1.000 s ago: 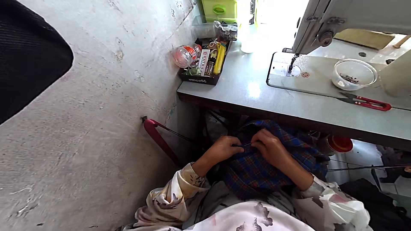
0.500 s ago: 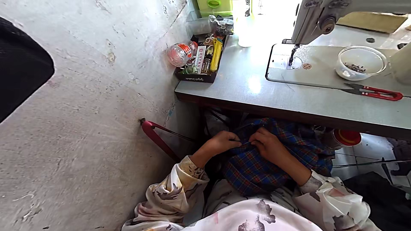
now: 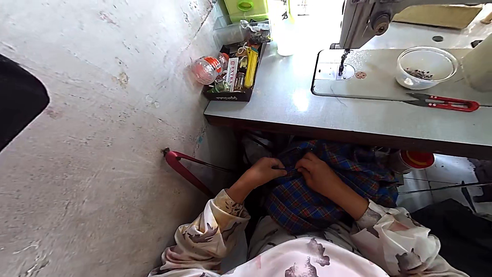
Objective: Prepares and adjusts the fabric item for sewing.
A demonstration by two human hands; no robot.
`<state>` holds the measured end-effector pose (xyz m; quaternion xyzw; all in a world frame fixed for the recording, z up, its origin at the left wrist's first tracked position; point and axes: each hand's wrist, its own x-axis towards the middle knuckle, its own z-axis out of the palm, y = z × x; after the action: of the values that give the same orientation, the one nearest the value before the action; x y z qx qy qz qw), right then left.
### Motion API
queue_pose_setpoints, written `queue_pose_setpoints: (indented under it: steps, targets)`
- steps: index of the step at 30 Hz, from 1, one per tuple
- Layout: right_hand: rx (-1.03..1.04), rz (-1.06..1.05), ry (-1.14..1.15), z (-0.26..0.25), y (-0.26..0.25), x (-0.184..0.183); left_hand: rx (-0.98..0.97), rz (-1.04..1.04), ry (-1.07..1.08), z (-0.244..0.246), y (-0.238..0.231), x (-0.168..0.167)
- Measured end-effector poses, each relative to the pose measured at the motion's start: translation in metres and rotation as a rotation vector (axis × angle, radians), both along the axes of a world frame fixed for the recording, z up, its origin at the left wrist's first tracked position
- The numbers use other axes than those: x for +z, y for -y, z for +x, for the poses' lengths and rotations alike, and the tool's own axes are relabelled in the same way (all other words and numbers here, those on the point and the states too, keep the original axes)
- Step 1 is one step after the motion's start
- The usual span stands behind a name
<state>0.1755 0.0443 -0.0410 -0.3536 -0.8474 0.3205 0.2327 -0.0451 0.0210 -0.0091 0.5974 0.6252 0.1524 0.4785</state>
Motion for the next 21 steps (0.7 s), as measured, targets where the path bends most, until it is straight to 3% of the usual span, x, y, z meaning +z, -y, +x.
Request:
queue_pose_setpoints:
  steps: [8,16,21]
  targets:
    - [-0.031,-0.003,-0.015,-0.002,0.003,0.0,-0.007,0.05,-0.022,0.002,0.004,0.002]
    - [0.031,-0.246,0.159,-0.01,0.004,0.036,-0.163,0.361,-0.052,0.006,0.016,0.011]
    - [0.079,-0.337,0.165,-0.002,-0.004,0.051,-0.249,0.256,-0.027,-0.001,0.01,0.027]
